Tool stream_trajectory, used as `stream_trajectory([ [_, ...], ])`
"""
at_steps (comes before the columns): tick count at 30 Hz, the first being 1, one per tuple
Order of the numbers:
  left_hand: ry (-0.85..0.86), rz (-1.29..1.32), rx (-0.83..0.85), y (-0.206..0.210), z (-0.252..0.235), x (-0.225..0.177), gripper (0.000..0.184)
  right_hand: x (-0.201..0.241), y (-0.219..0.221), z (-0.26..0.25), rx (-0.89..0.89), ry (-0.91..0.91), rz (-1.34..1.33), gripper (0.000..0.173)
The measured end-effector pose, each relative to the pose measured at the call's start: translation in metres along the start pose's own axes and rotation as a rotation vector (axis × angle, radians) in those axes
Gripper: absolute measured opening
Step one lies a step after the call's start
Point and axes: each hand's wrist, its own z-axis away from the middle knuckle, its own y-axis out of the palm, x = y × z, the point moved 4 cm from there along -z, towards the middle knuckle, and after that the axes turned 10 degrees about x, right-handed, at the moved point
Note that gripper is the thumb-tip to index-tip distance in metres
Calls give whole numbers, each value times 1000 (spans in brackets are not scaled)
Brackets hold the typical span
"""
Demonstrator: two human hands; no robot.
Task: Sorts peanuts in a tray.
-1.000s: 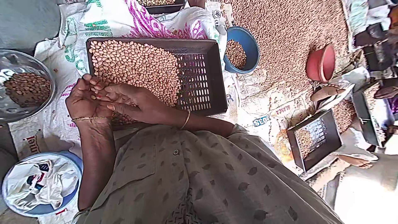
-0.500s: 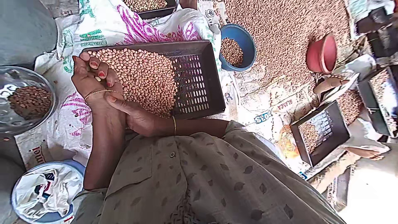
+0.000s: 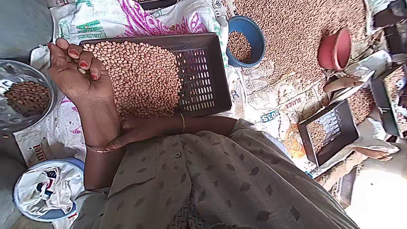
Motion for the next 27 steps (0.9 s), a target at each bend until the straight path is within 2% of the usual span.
stream_trajectory([
  [2,-78,27,67,5,11,-5,41,3,-4,5,37,-39,121,27],
  [3,-68,118,26,-6,4,-7,42,9,-11,11,14,-57,94,30],
  [5,-78,240,15,-24,0,-13,41,19,-34,24,-124,-51,40,35],
  [6,-84,265,9,-31,4,-17,41,22,-47,28,-210,-86,128,33],
  [8,-91,290,-27,-41,12,-20,40,14,-66,33,-242,-165,541,27],
  [11,-123,268,-55,-52,23,-18,38,-26,-70,33,11,-142,1115,37],
  [13,-155,236,-42,-64,28,-19,40,-27,-71,46,104,-61,1297,31],
  [14,-165,221,-26,-73,33,-22,41,-18,-76,57,128,61,1352,19],
  [16,-159,193,-44,-88,38,-30,44,2,-100,82,110,400,1443,16],
  [17,-149,195,-72,-90,38,-34,45,15,-116,98,47,564,1452,17],
  [18,-145,196,-91,-92,38,-36,44,27,-136,117,-66,649,1417,16],
  [19,-143,196,-101,-94,38,-36,42,40,-156,139,-231,590,1377,18],
  [21,-154,211,-78,-101,34,-32,39,63,-180,184,-566,249,1319,34],
  [23,-198,228,-25,-99,25,-21,37,75,-184,217,-808,1,1130,35],
  [25,-255,162,23,-77,17,-6,40,63,-179,237,-965,-101,866,25],
  [27,-327,38,86,-34,24,7,37,41,-165,237,-1021,-78,680,19],
])
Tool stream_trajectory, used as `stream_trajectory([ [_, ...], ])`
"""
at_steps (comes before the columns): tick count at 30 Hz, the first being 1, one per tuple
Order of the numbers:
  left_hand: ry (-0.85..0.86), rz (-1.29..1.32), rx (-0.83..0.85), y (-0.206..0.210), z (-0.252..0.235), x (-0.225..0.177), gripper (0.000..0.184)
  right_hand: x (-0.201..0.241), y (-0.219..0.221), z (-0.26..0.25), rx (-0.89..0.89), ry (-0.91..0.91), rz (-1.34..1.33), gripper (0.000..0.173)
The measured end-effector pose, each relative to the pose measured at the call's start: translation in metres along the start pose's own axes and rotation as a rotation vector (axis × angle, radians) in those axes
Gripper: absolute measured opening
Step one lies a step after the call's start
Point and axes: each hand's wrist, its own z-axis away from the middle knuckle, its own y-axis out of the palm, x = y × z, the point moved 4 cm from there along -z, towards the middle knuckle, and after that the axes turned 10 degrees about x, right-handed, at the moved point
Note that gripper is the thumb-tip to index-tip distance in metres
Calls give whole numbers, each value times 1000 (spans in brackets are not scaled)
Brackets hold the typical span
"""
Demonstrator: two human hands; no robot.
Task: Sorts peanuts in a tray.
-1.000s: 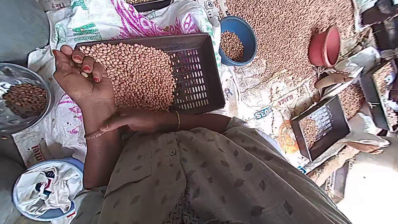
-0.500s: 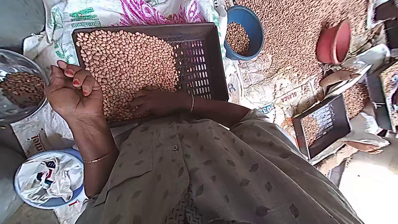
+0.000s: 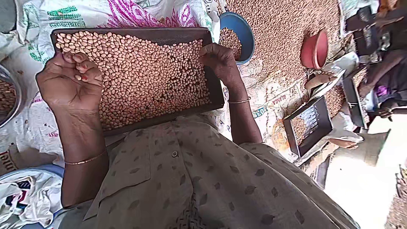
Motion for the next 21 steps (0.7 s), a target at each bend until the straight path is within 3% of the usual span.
stream_trajectory([
  [2,-45,-78,-166,34,-19,14,36,2,36,13,110,40,-54,16],
  [3,-66,-66,-181,29,-39,20,38,6,57,16,199,32,-32,16],
  [8,-187,-132,-123,24,-82,50,37,27,146,13,548,-61,406,18],
  [11,-229,-180,-143,15,-82,54,37,25,177,9,557,-28,664,19],
  [21,-208,-260,-183,-6,-74,52,36,32,186,16,553,-46,734,17],
])
